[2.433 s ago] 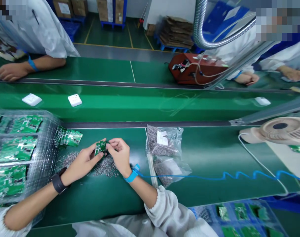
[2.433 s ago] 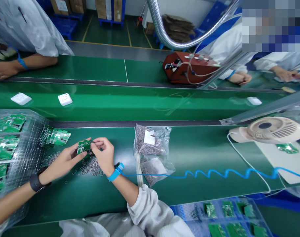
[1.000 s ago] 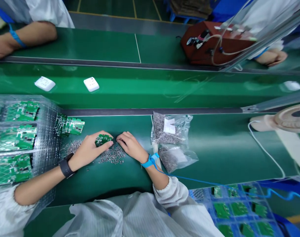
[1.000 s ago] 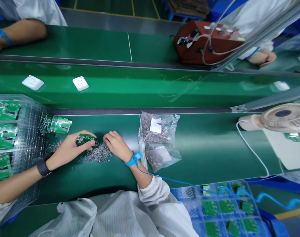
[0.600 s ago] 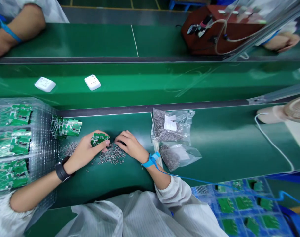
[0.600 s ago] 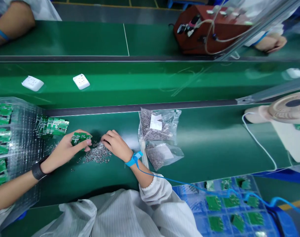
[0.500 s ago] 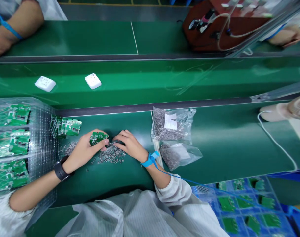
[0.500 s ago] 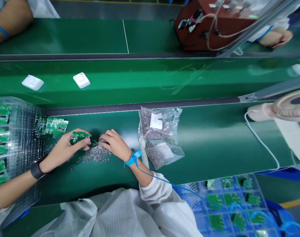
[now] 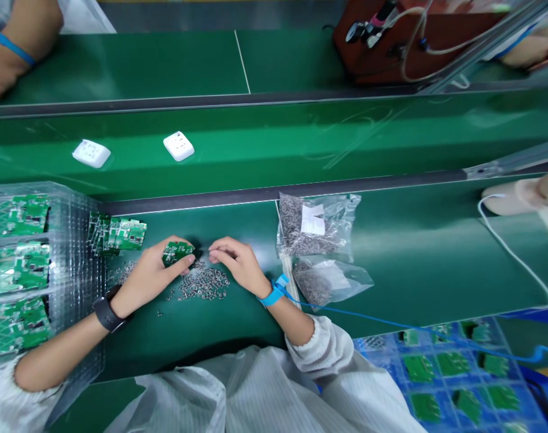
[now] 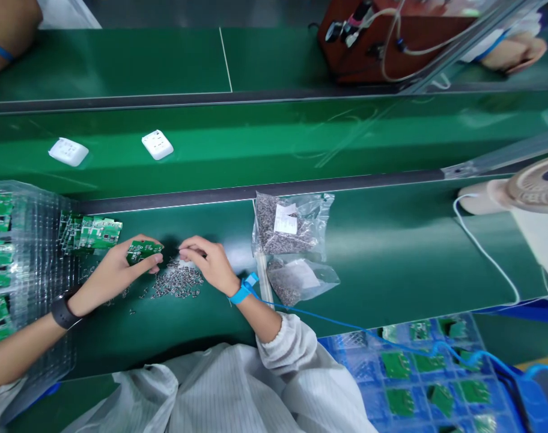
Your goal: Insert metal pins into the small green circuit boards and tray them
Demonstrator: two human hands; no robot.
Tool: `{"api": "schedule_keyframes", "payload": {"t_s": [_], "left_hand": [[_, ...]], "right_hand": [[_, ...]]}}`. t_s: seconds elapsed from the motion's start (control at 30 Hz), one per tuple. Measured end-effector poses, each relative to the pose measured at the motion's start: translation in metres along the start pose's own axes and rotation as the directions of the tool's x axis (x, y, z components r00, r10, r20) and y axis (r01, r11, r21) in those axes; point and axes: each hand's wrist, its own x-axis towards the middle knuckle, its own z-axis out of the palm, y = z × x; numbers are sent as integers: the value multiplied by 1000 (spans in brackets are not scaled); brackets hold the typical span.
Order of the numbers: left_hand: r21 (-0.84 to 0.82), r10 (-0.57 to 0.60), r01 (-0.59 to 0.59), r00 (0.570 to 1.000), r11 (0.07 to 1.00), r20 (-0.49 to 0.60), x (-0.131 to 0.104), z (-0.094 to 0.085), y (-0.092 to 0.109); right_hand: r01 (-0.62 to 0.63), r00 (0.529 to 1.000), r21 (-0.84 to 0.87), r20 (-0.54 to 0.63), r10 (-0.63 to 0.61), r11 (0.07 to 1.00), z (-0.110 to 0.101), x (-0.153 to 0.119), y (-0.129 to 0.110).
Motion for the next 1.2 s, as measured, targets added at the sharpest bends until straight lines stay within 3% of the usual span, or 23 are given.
{"api": "schedule_keyframes", "payload": {"t_s": [0.27, 0.4, 0.53, 0.7, 0.83, 1.07, 1.2], "left_hand": [[143, 68, -67, 998, 988, -4, -2, 3, 8], [218, 111, -106, 994, 970, -11, -4, 6, 11], [365, 194, -172, 981, 915, -22, -7, 10, 3], [580, 348, -277, 938, 766, -12, -8, 16, -11], [677, 450, -322, 893, 662, -16, -8, 18, -14], [724, 543, -367, 840, 584, -12, -8, 18, -15], [722, 619, -428, 785, 544, 0, -9, 17, -17]], "right_hand": [[50, 988, 38, -150, -44, 998, 15, -8, -8], [112, 984, -12, -135, -113, 994, 21, -12, -7], [26, 994, 56, -111, -20, 998, 27, -14, -4], [-107, 987, 268, -91, 136, 957, 31, -13, -2], [-185, 974, 330, -63, 217, 926, 33, -13, 0], [-251, 959, 371, -30, 282, 894, 32, -13, -1], [-281, 957, 342, 28, 290, 897, 26, -12, -6]]}}
